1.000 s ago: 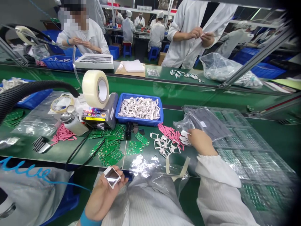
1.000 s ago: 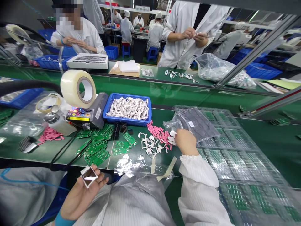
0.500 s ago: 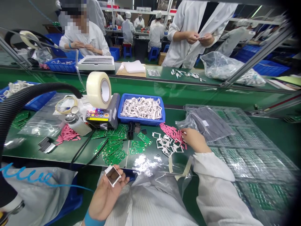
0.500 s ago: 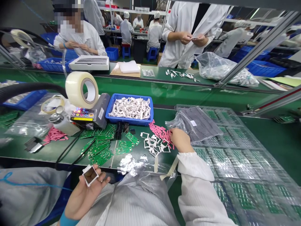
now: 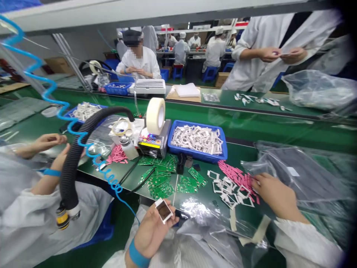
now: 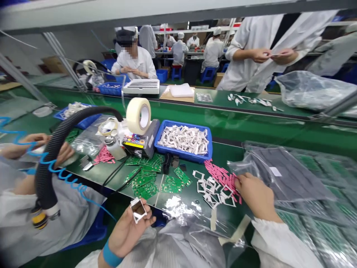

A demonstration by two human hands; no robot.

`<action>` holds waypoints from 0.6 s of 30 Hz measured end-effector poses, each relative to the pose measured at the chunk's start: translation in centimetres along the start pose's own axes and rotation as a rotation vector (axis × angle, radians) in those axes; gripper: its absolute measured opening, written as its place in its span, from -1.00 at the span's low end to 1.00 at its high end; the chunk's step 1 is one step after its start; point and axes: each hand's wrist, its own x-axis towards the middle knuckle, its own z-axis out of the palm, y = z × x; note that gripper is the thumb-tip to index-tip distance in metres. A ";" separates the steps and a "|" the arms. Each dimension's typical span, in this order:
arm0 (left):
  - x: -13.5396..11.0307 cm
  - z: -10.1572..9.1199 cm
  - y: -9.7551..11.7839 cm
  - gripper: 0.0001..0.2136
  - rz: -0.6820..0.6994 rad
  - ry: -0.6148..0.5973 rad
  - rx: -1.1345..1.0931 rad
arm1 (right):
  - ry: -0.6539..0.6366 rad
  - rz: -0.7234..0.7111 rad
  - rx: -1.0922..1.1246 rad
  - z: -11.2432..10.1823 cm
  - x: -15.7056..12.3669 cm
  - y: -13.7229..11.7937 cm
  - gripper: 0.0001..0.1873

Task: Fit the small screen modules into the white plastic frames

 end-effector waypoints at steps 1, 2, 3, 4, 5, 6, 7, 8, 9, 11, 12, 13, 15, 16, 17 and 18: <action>0.0 0.1 0.1 -0.68 0.006 -0.010 0.001 | 0.052 0.008 0.019 -0.3 0.0 -0.4 -0.68; 0.0 0.2 0.2 -0.68 0.012 -0.018 0.005 | 0.099 0.023 0.039 -0.7 0.0 -0.9 -0.66; 0.0 0.4 0.3 -0.68 0.017 -0.028 0.015 | 0.142 0.042 0.059 -1.2 -0.1 -1.6 -0.66; 0.0 0.6 0.4 -0.68 0.025 -0.035 0.029 | 0.186 0.064 0.072 -1.8 -0.4 -2.5 -0.65; 0.0 0.9 0.5 -0.68 0.034 -0.043 0.047 | 0.208 0.076 0.114 -2.3 -0.8 -3.8 -0.65; 0.0 1.2 0.6 -0.67 0.045 -0.053 0.066 | 0.201 0.069 0.205 -2.9 -1.4 -5.4 -0.65; -0.1 1.6 0.7 -0.66 0.055 -0.065 0.084 | 0.172 0.051 0.332 -3.3 -2.2 -7.2 -0.65; -0.1 2.0 0.8 -0.65 0.064 -0.078 0.098 | 0.087 0.007 0.530 -3.7 -3.1 -9.3 -0.65; -0.1 2.4 0.8 -0.64 0.068 -0.093 0.112 | -0.001 -0.039 0.751 -4.0 -4.2 -11.5 -0.64; -0.2 3.2 0.8 -0.64 0.076 -0.140 0.133 | -0.164 -0.148 1.054 -4.3 -6.4 -15.7 -0.63; -0.2 3.6 0.9 -0.63 0.078 -0.169 0.143 | -0.223 -0.203 1.146 -4.3 -7.4 -17.5 -0.63; -0.3 3.8 0.9 -0.62 0.079 -0.199 0.152 | -0.273 -0.253 1.208 -4.2 -8.3 -19.0 -0.63; -0.6 4.0 1.0 -0.59 0.086 -0.244 0.165 | -0.333 -0.330 1.273 -3.9 -9.5 -21.0 -0.63; -0.8 4.1 1.1 -0.59 0.093 -0.253 0.168 | -0.345 -0.362 1.278 -3.7 -9.7 -21.5 -0.61; -1.1 4.0 1.2 -0.59 0.104 -0.250 0.172 | -0.337 -0.401 1.259 -3.6 -9.8 -21.8 -0.60; -1.3 3.9 1.4 -0.59 0.123 -0.237 0.178 | -0.302 -0.450 1.212 -3.5 -9.6 -21.9 -0.61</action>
